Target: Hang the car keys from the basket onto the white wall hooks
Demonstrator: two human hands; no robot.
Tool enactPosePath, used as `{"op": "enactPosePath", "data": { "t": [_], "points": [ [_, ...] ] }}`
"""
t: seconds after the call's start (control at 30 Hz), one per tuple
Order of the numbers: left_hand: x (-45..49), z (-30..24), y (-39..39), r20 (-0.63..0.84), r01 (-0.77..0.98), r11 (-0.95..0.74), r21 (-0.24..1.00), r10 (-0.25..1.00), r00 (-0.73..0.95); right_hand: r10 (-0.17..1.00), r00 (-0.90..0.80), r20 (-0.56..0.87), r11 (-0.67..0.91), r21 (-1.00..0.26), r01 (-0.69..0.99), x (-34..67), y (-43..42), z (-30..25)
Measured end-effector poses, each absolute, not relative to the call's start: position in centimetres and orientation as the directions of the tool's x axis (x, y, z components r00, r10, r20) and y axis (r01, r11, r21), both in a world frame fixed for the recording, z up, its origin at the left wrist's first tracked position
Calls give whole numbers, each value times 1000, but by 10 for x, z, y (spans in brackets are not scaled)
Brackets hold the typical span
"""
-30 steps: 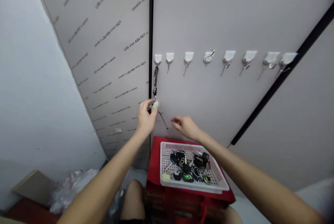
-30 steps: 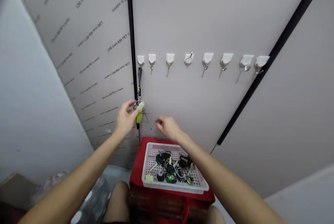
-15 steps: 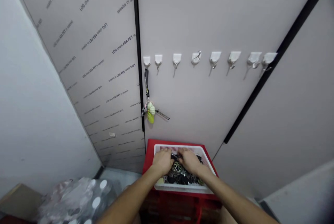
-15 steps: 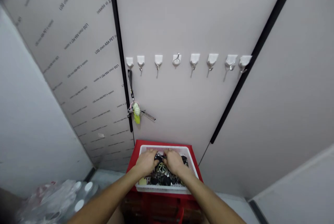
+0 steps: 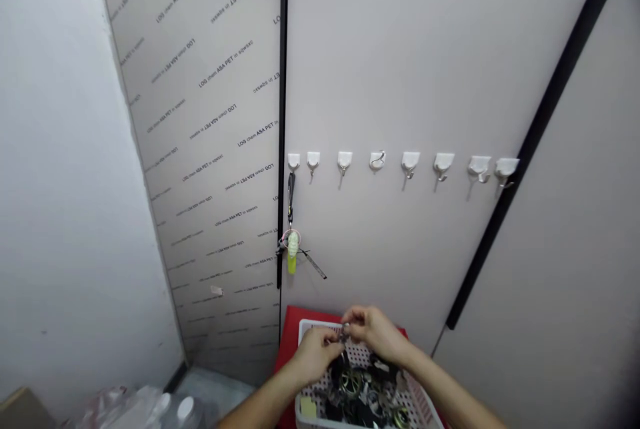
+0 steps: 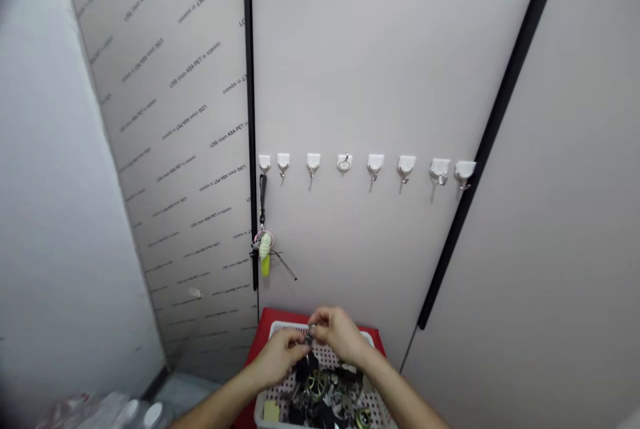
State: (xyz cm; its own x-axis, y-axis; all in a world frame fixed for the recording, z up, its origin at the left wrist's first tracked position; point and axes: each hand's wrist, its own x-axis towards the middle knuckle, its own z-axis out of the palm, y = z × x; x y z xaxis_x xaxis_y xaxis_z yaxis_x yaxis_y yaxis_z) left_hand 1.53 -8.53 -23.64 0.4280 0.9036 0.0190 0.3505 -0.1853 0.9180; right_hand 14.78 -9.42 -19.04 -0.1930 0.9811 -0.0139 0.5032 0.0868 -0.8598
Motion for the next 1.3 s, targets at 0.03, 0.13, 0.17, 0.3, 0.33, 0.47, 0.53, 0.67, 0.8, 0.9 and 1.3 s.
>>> {"op": "enactPosePath", "data": {
  "t": [0.03,0.13,0.17,0.3,0.33,0.47,0.53,0.67,0.8,0.9,1.3],
  "points": [
    [14,-226,-85,68,285,-209,935,898,434,980,-197,-4,85,-892,444,146,-92,-176],
    [10,-183,-77,204,92,-262,961,889,410,981,-152,120,164,-932,324,139,-83,-126],
    [9,-166,-72,241,35,-276,961,891,385,976,-117,185,212,-930,300,135,-79,-108],
    [5,-96,-48,357,-105,-342,934,909,215,898,33,438,420,-878,229,115,-59,-47],
    [4,-82,-42,378,-144,-356,923,910,173,869,47,492,469,-852,233,110,-53,-35],
    [-1,-41,-21,427,-284,-396,873,902,54,768,23,640,597,-729,336,92,-31,-6],
    [-3,-31,-13,434,-290,-407,866,900,32,739,17,673,613,-683,397,87,-23,1],
    [-5,-24,0,418,-237,-403,884,909,14,729,36,684,576,-641,508,82,-15,5],
    [-5,-23,7,368,-177,-357,917,929,30,739,58,672,513,-615,599,82,-10,4],
    [-4,-25,8,337,-151,-327,933,940,47,759,59,649,466,-603,648,83,-8,2],
    [-4,-59,2,391,24,-390,920,916,-91,493,37,869,494,-314,811,112,-32,-18]
  ]
}}
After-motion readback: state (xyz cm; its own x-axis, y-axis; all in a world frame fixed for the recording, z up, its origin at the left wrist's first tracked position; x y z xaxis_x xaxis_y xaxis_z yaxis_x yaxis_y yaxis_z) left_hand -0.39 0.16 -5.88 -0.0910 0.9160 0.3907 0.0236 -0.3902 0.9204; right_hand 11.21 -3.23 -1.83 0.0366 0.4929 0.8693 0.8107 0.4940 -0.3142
